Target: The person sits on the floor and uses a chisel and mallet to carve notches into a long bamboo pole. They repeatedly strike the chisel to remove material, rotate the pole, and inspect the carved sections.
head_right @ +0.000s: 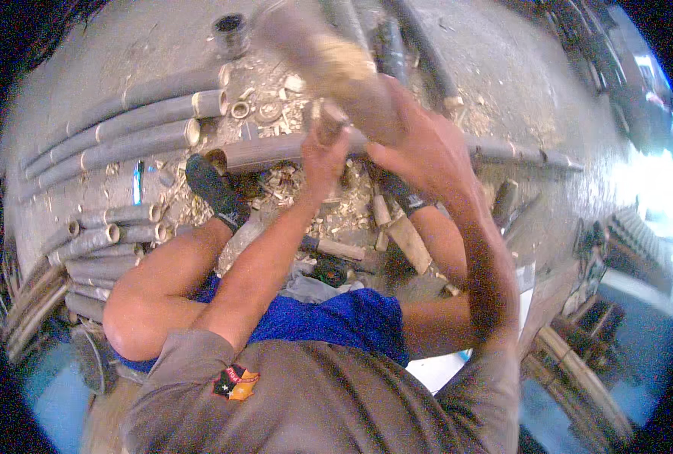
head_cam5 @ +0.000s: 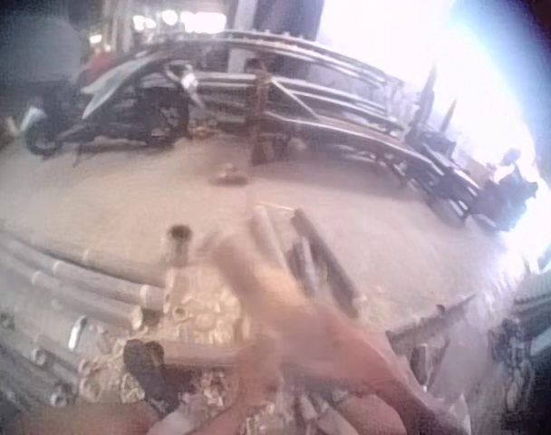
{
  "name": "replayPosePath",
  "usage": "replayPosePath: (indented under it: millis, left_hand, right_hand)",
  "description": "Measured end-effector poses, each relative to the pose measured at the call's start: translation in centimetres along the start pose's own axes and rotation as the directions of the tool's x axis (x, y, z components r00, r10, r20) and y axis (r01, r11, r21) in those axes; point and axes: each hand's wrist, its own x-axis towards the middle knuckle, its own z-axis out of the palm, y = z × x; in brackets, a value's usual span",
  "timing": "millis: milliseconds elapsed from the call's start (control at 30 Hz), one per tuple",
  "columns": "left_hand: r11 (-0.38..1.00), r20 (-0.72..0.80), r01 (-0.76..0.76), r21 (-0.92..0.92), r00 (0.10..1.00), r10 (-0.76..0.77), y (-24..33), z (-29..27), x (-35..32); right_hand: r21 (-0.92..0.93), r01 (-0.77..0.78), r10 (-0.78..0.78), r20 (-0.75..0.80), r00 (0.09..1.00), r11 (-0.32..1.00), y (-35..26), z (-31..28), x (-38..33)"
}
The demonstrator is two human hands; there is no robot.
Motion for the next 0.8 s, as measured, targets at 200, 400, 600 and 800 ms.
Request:
replayPosePath:
  millis: [200,400,600,800]
  left_hand:
    - [0.958,0.155,-0.114,0.264,0.985,0.075,1.7,3.7,-1.3]
    - [0.790,0.228,-0.226,0.569,0.967,0.112,-1.2,1.1,-0.7]
    - [0.807,0.218,-0.252,0.535,0.963,0.156,-1.6,0.6,0.5]
    - [0.845,0.155,-0.296,0.446,0.955,0.252,-1.7,0.3,0.7]
  right_hand:
    - [0.597,-0.154,0.384,-0.279,0.880,0.787,2.2,3.1,-9.9]
    - [0.709,-0.348,0.617,-0.154,0.772,0.613,5.1,5.4,-17.3]
    - [0.691,-0.299,0.579,-0.211,0.787,0.658,3.0,6.1,-15.3]
    - [0.621,-0.302,0.502,-0.171,0.848,0.723,4.2,6.0,-15.0]
